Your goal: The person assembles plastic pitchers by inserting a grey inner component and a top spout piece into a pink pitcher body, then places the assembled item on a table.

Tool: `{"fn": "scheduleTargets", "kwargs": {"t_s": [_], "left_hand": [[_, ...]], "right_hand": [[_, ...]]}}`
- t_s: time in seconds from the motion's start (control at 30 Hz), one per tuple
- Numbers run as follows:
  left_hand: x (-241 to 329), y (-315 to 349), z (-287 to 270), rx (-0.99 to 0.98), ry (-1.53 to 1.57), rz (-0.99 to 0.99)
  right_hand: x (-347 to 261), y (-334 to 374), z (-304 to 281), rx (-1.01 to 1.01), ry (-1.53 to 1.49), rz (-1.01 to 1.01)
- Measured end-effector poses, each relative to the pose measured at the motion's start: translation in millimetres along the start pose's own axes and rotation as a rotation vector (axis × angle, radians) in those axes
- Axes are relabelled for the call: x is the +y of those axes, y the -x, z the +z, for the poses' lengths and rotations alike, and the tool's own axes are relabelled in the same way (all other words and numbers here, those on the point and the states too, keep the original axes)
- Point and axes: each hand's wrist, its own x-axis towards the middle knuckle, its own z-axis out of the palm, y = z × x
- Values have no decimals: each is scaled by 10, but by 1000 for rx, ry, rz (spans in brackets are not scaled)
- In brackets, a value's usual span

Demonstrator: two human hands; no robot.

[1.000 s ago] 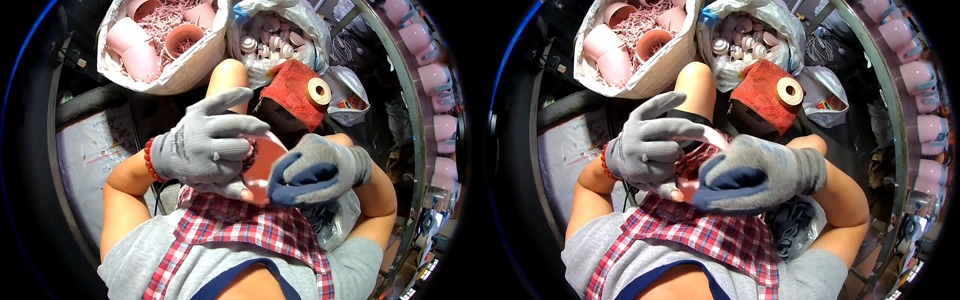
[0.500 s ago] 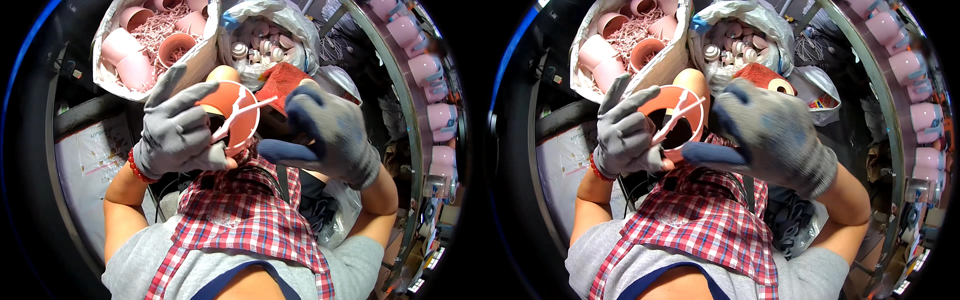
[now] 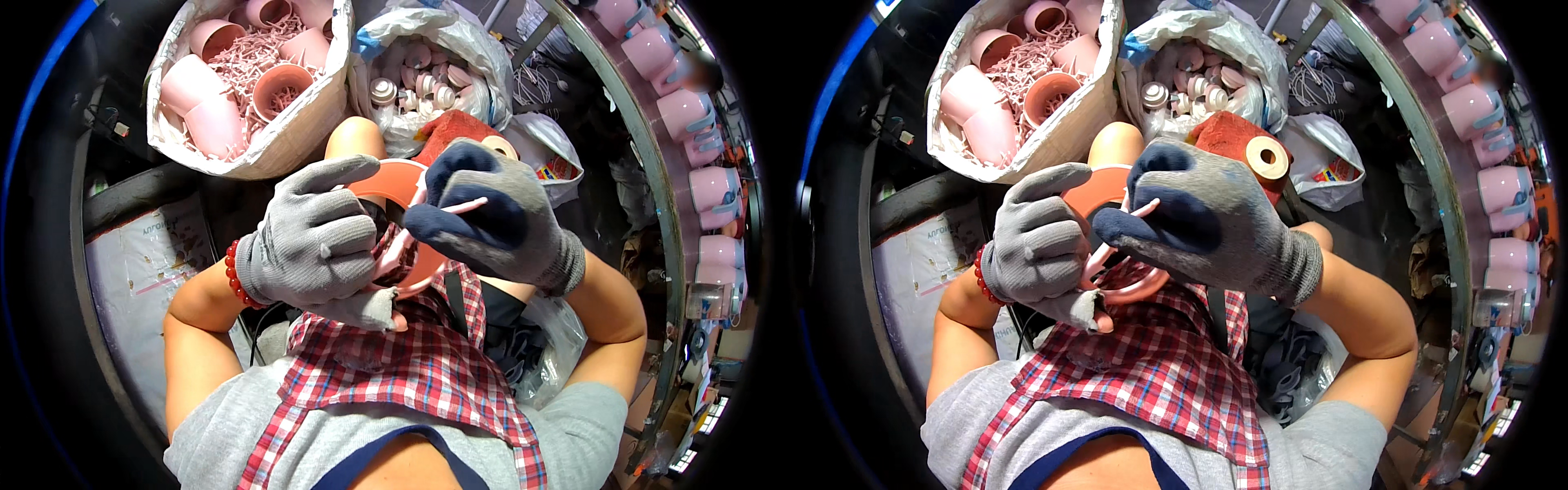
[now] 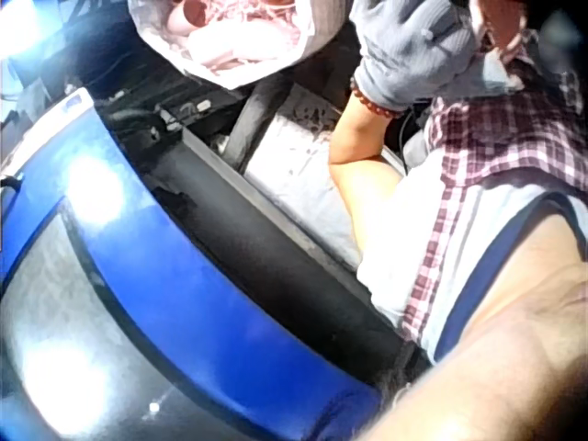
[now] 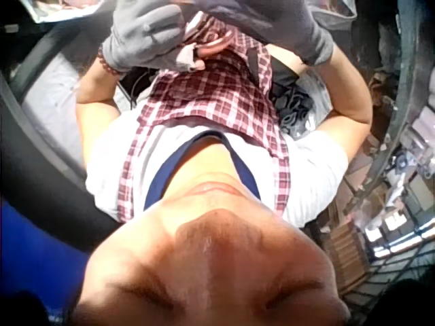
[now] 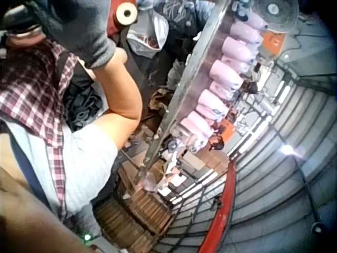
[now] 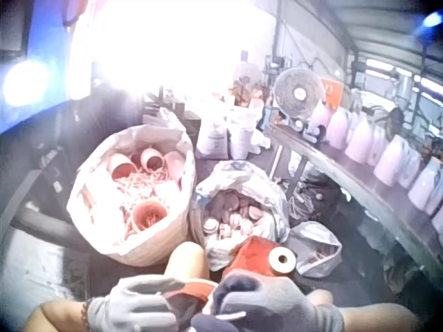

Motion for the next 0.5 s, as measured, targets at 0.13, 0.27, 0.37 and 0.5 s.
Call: {"fn": "scheduleTargets", "kwargs": {"t_s": [0.13, 0.27, 0.37, 0.5], "left_hand": [[-15, -53, 20, -10, -9, 43], [4, -45, 82, -41, 228, 106], [-54, 5, 101, -162, 203, 84], [117, 254, -163, -150, -47, -116]], "right_hand": [[-178, -97, -17, 63, 25, -141], [-161, -118, -236, -509, -391, -33], [-222, -101, -242, -776, -188, 73], [-172, 265, -491, -514, -224, 102]]}}
